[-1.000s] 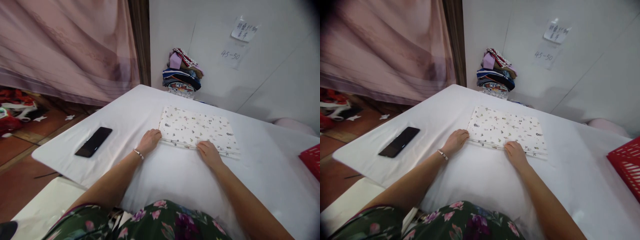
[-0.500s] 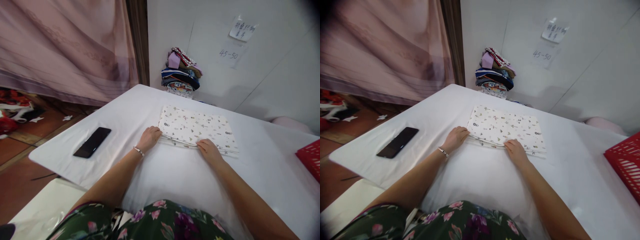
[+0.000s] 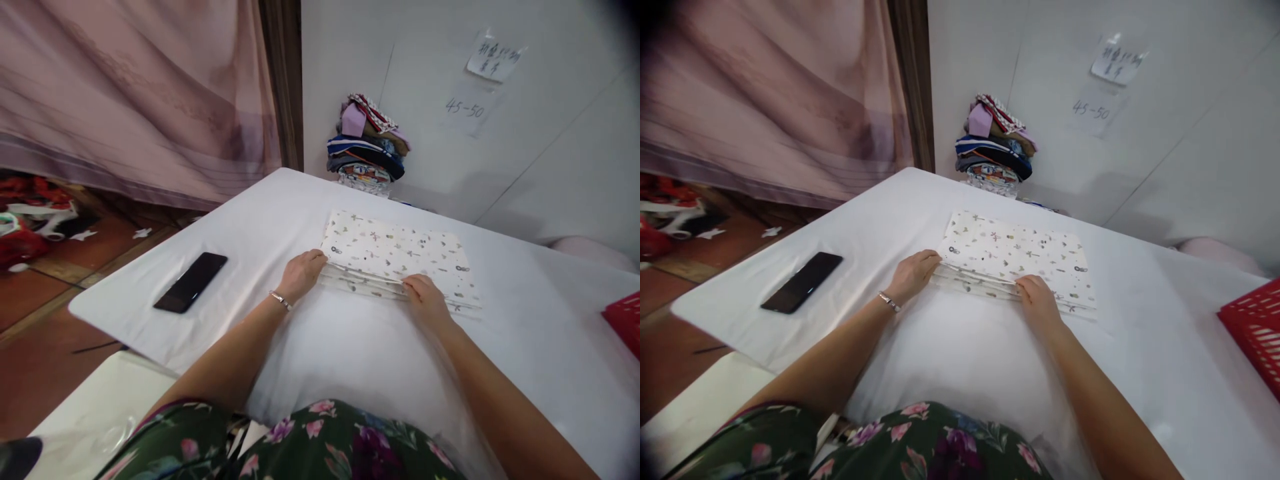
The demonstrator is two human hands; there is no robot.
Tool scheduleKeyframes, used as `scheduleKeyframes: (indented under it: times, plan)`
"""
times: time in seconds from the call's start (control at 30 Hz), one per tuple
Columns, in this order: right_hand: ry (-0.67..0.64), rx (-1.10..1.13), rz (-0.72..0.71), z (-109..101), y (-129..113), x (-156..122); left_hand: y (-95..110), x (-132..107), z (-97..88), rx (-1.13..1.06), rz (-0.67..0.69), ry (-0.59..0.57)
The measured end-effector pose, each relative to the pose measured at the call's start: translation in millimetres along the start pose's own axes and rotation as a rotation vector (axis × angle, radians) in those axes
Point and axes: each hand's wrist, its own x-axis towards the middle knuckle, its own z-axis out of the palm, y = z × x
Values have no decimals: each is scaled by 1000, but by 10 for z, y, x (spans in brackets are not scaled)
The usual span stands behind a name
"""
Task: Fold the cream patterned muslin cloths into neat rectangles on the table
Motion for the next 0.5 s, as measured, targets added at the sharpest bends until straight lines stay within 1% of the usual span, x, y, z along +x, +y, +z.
scheduleKeyframes:
  times: [0.1,0.23,0.3,0.37,0.43,0.5]
  plan:
    - [28,-14,-22,23,3,16,-2,21,29,-12,-39,-2]
    - [-37,-50,-79,96,17,-27,-44,-32,84,-60,-17,-53]
    - [-45,-52,-74,76,23,8,-60,1,70,-86,6,-44]
    - [4,-59,-58,11,26,103,-65,103,14,-93,35,-4]
    - [93,-86,-59,-55,30,218,-68,232,-59,-79,63,59]
    - [179,-130,-63,-71,37,287,-81,309,-106,-58,78,104]
